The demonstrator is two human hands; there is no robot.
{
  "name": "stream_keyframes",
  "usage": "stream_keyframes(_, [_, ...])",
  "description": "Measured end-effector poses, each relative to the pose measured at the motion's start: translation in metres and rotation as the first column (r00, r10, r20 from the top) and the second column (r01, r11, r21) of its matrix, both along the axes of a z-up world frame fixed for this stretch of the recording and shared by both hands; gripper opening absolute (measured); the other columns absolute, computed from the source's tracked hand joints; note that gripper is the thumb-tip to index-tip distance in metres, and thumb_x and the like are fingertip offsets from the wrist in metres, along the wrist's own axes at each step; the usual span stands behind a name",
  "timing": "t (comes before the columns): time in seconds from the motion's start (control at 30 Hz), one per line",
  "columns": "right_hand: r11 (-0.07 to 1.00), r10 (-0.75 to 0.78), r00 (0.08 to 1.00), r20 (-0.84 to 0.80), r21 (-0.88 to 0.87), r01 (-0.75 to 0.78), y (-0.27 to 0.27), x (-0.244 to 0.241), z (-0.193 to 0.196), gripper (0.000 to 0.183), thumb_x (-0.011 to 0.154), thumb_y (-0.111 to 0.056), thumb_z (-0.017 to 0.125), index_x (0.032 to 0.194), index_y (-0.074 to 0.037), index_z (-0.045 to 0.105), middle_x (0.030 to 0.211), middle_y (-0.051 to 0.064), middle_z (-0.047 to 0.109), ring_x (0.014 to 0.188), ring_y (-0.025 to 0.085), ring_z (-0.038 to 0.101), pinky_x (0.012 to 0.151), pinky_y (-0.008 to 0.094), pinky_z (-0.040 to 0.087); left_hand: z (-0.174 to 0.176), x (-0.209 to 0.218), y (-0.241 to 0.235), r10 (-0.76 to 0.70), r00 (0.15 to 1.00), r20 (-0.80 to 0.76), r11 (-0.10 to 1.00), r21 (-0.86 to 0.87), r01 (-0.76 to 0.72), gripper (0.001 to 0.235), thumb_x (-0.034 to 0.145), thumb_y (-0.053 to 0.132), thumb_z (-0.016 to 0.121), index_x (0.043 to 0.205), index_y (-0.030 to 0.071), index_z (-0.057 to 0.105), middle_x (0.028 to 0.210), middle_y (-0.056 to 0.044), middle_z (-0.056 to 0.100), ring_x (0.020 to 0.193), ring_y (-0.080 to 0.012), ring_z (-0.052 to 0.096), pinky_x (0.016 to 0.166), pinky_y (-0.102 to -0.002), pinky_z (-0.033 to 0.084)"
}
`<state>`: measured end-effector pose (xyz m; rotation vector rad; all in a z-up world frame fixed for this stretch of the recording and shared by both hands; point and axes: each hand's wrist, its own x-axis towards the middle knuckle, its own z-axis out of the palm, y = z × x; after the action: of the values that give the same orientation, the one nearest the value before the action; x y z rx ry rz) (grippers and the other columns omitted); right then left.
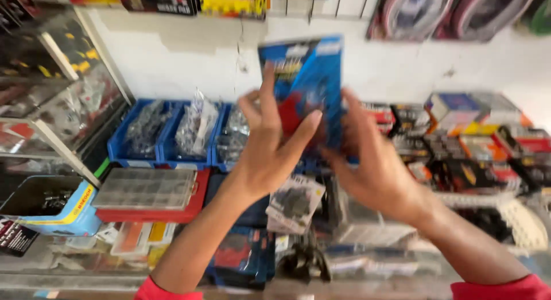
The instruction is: The person picks up packaged mechanical parts from a glass counter, wipes them with a dark cloth, and hangs them on a wall display rack. They repeat this process for several items, including brake pads and other components, before returning to the counter to handle more packages.
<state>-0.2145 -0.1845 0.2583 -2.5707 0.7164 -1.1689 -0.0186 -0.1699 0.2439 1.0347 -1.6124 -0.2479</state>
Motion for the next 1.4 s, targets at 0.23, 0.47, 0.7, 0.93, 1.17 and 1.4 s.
stream_keyframes(0.23, [0.952, 0.151, 0.988, 0.032, -0.276, -0.136, -0.069, -0.016, 0.066, 0.085, 0.097, 0.014, 0.065, 0.160, 0.004, 0.010, 0.145, 0.031, 0.045, 0.100, 0.030, 0.069, 0.073, 0.035, 0.059, 0.052, 0.000, -0.086, 0.260, 0.936, 0.236, 0.886, -0.444, -0.134, 0.097, 0.115, 0.000, 0.062, 0.170, 0.027, -0.013, 0.145, -0.019, 0.033, 0.113, -0.0232, 0.059, 0.105, -0.041, 0.054])
stream_keyframes(0.47, [0.865, 0.157, 0.987, 0.026, -0.486, -0.125, -0.104, -0.006, 0.102, 0.074, 0.098, 0.004, 0.074, 0.157, 0.010, 0.028, 0.130, 0.025, 0.046, 0.087, 0.025, 0.051, 0.067, 0.035, 0.045, 0.093, 0.015, -0.121, 0.362, 0.915, 0.181, 0.813, -0.541, -0.215, 0.082, 0.113, 0.005, 0.069, 0.167, 0.026, 0.011, 0.132, -0.017, 0.041, 0.121, -0.0277, 0.046, 0.104, -0.039, 0.049])
stream_keyframes(0.7, [0.918, 0.118, 0.984, 0.135, -0.394, -0.056, -0.119, 0.016, 0.091, 0.073, 0.094, 0.004, 0.073, 0.154, 0.010, 0.033, 0.134, 0.023, 0.044, 0.086, 0.023, 0.053, 0.065, 0.031, 0.047, 0.099, 0.012, -0.128, 0.358, 0.910, 0.211, 0.867, -0.437, -0.240, 0.085, 0.111, 0.008, 0.069, 0.166, 0.016, 0.006, 0.131, -0.018, 0.037, 0.109, -0.0241, 0.054, 0.088, -0.032, 0.058])
stream_keyframes(0.93, [0.753, -0.263, 0.953, 0.149, -0.586, 0.300, -0.206, 0.054, 0.071, 0.092, 0.098, -0.015, 0.083, 0.162, 0.008, 0.022, 0.162, 0.033, 0.012, 0.101, 0.052, 0.071, 0.072, 0.047, 0.061, 0.101, 0.000, -0.189, 0.777, 0.571, 0.266, 0.540, -0.748, -0.386, 0.072, 0.089, 0.006, 0.078, 0.151, 0.004, 0.042, 0.153, -0.021, 0.033, 0.135, -0.0427, 0.049, 0.111, -0.049, 0.054])
stream_keyframes(1.17, [0.487, -0.626, 0.771, 0.117, -0.713, 0.504, -0.228, 0.083, 0.089, 0.072, 0.115, -0.035, 0.063, 0.168, 0.007, 0.038, 0.163, 0.033, 0.014, 0.149, 0.056, 0.015, 0.120, 0.067, 0.012, 0.096, 0.006, -0.271, 0.838, 0.470, 0.276, 0.515, -0.685, -0.516, 0.078, 0.086, 0.006, 0.072, 0.155, 0.002, 0.038, 0.161, -0.023, 0.018, 0.145, -0.0543, 0.038, 0.096, -0.042, 0.066])
stream_keyframes(1.4, [0.352, -0.613, 0.770, 0.179, -0.811, 0.468, -0.258, 0.092, 0.096, 0.065, 0.105, -0.025, 0.068, 0.155, 0.010, 0.046, 0.156, 0.030, 0.043, 0.130, 0.053, 0.046, 0.111, 0.065, 0.024, 0.099, 0.014, -0.289, 0.845, 0.436, 0.308, 0.525, -0.627, -0.575, 0.076, 0.092, 0.010, 0.069, 0.158, 0.003, 0.031, 0.160, -0.022, 0.021, 0.149, -0.0517, 0.030, 0.119, -0.049, 0.051])
